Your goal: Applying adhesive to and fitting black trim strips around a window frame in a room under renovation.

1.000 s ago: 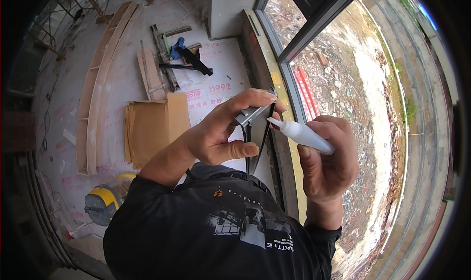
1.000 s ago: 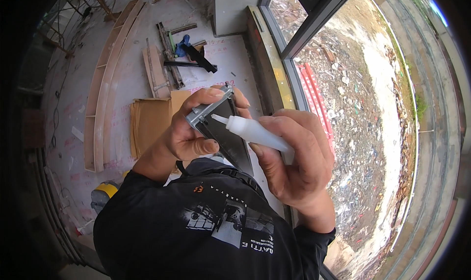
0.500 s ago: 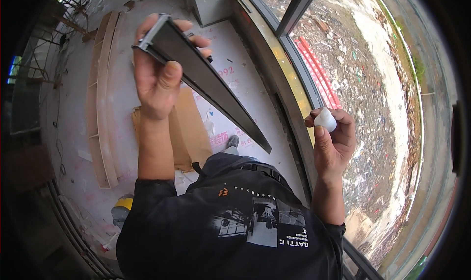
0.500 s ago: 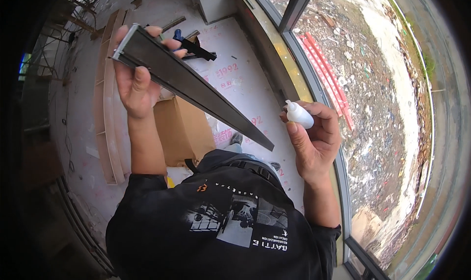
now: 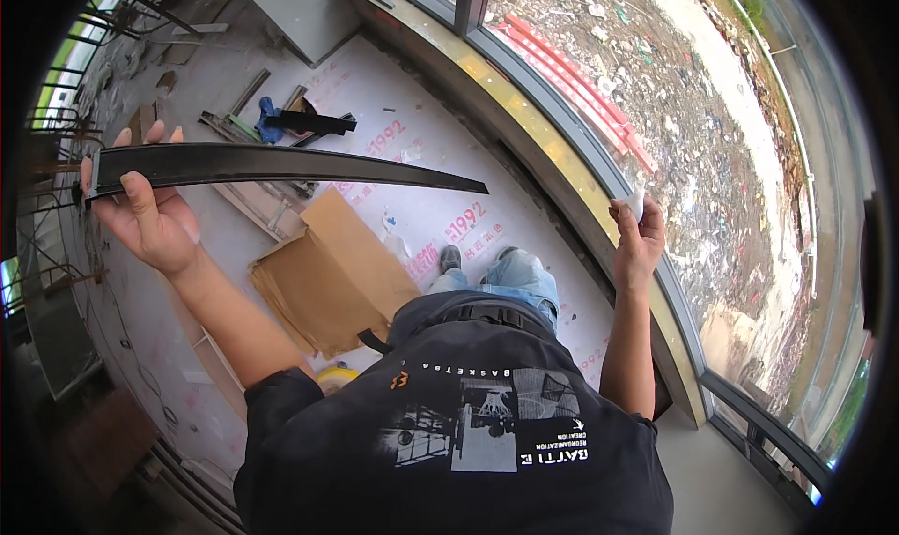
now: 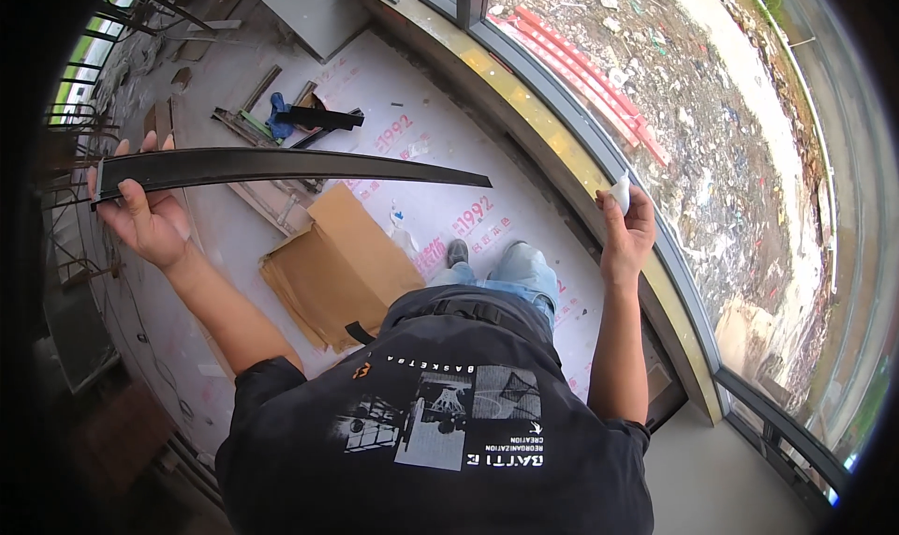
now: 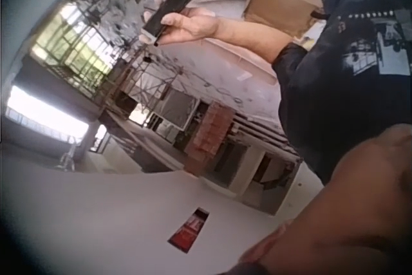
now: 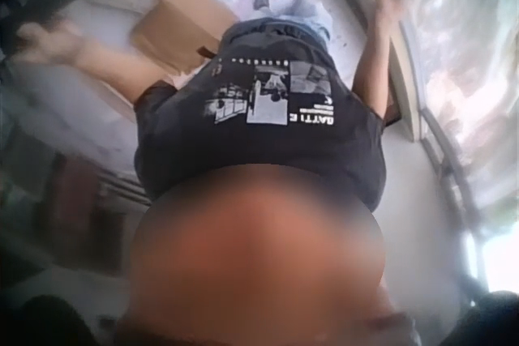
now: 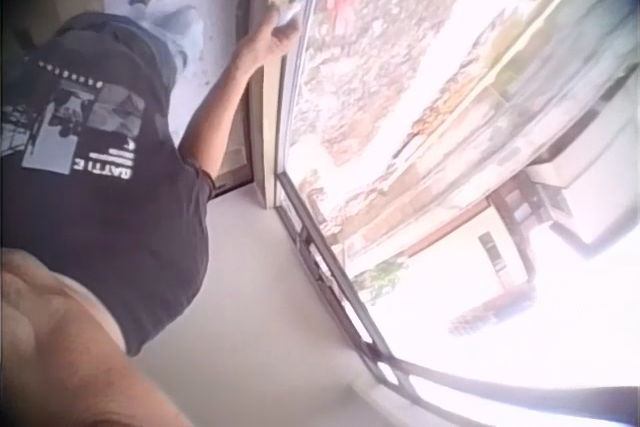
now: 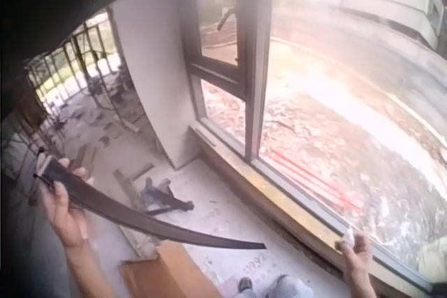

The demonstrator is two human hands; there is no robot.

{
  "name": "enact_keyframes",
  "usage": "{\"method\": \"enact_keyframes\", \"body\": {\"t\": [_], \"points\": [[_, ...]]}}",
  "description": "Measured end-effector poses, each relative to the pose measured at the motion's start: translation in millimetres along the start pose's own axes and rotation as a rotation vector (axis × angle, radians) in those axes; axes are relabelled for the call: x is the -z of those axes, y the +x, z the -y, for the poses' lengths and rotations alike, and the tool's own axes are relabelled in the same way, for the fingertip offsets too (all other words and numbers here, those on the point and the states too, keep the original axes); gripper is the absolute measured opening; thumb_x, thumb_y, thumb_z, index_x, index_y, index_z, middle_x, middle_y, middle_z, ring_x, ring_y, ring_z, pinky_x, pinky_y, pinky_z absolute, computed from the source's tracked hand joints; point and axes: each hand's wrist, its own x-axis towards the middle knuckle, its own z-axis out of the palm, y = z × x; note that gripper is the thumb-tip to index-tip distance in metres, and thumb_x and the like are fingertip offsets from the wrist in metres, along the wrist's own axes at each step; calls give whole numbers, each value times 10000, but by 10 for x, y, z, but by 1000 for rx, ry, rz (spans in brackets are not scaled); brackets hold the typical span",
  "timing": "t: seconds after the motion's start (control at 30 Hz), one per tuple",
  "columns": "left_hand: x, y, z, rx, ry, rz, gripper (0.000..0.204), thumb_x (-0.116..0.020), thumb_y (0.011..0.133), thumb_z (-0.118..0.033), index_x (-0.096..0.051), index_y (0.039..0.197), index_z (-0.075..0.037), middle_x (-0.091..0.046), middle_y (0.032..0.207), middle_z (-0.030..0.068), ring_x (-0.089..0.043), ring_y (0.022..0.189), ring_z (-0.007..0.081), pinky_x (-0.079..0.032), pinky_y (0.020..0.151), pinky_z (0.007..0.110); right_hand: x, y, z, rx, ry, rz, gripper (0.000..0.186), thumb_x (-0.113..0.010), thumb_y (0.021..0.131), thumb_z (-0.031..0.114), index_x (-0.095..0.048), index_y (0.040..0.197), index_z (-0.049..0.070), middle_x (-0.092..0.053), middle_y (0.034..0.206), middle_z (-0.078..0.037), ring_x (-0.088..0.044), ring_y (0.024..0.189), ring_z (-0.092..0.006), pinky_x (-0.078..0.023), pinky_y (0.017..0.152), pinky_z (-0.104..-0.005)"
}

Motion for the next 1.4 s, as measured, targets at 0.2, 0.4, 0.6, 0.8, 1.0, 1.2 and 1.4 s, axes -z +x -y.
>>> {"method": "enact_keyframes", "body": {"t": [0.2,0.4,0.6,0.8,1.0,1.2,1.4], "points": [[-507,453,626,50,41,31,524,-559,1099,-134,-286,1543,-88,-508,1450,264,-643,1227,458,-584,1025,631,-166,491,-550,20,-117,-32,391,-728,1024,87,-575,1363,-33,-695,1202,-70,-665,1086,-125,-524,985,-284],[-955,1005,1311,120,100,37,503,-541,1108,-136,-293,1543,-85,-501,1464,278,-643,1229,466,-580,1029,639,-652,1331,-1234,7,-336,-33,388,-758,1000,115,-625,1336,-23,-692,1089,-32,-635,966,-100,-522,879,-256],[-1098,1693,1991,201,149,1,517,-534,1113,-151,-290,1564,-82,-523,1448,268,-646,1232,467,-571,1034,655,-1566,2479,-2029,-41,-380,53,260,-778,955,111,-674,1171,10,-725,1025,-72,-684,933,-153,-552,869,-315],[-915,2129,2855,293,136,-15,511,-515,1122,-173,-295,1575,-85,-524,1463,265,-639,1251,462,-555,1048,664,-2494,3530,-2906,24,-559,116,261,-801,907,141,-669,1101,28,-702,959,-117,-700,930,-248,-553,869,-360],[-572,2362,4044,425,4,-10,580,-532,1117,-215,-266,1618,-92,-533,1478,259,-645,1247,443,-576,1027,623,-3138,4182,-4110,-69,-771,63,320,-804,920,171,-672,1183,47,-723,971,-80,-683,863,-175,-560,851,-325],[112,2390,5432,533,-345,182,540,-429,1151,-273,-277,1633,-83,-453,1571,268,-551,1370,457,-406,1169,683,-3601,4456,-5162,-66,-761,-101,281,-804,919,194,-670,1098,24,-690,903,-113,-666,828,-227,-546,796,-367],[444,1988,6719,592,-639,452,546,-344,1167,-296,-234,1663,-96,-377,1638,261,-466,1468,423,-351,1237,627,-3616,4526,-5910,-109,-767,-255,338,-815,907,186,-662,1162,26,-702,908,-66,-647,783,-160,-538,763,-314]]}}
